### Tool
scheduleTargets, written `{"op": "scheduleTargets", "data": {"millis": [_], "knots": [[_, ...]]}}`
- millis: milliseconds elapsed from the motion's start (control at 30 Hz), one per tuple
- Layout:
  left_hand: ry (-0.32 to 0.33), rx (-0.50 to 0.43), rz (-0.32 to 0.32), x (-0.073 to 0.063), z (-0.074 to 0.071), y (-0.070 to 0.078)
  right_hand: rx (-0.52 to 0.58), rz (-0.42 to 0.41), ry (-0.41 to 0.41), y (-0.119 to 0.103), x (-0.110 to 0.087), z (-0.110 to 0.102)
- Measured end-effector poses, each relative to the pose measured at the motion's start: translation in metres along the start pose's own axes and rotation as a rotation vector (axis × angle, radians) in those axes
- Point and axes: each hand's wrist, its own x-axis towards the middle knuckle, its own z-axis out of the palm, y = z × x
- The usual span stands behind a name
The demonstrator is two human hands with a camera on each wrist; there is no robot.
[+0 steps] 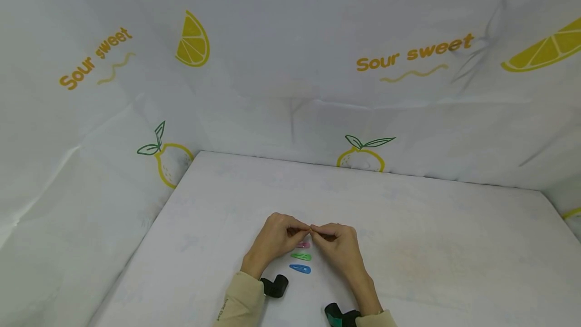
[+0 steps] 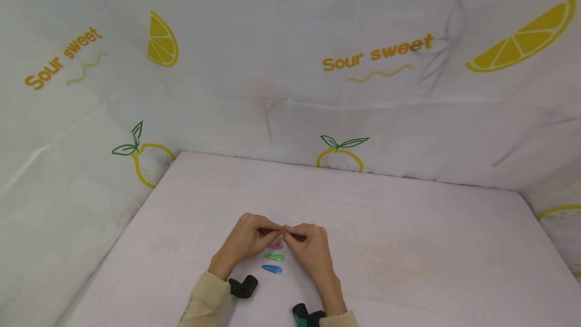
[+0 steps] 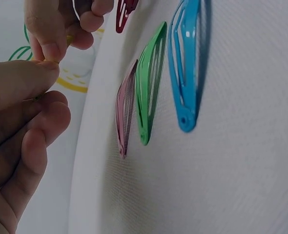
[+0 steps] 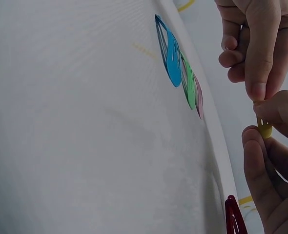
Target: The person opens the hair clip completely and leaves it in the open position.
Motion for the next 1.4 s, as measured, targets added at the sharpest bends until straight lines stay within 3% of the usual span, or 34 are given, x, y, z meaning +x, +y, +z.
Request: {"op": "scheduleTargets", "data": {"millis": [833,1200,1400], "knots": [[-0.004,0.012,-0.022,0.0020,0.0071,0.0039,-0.072,-0.078,0.048,0.0023,0.0007,0.0006],[0.002,-0.039,-0.034,0.0021,0.0100,0.0044,-0.104,-0.087,0.051,0.0000,0.0005,-0.0021],[-0.003,-0.056,-0.041,0.0021,0.0092,0.0058,-0.123,-0.054,0.052,-0.0028,-0.0019,-0.0058]]}}
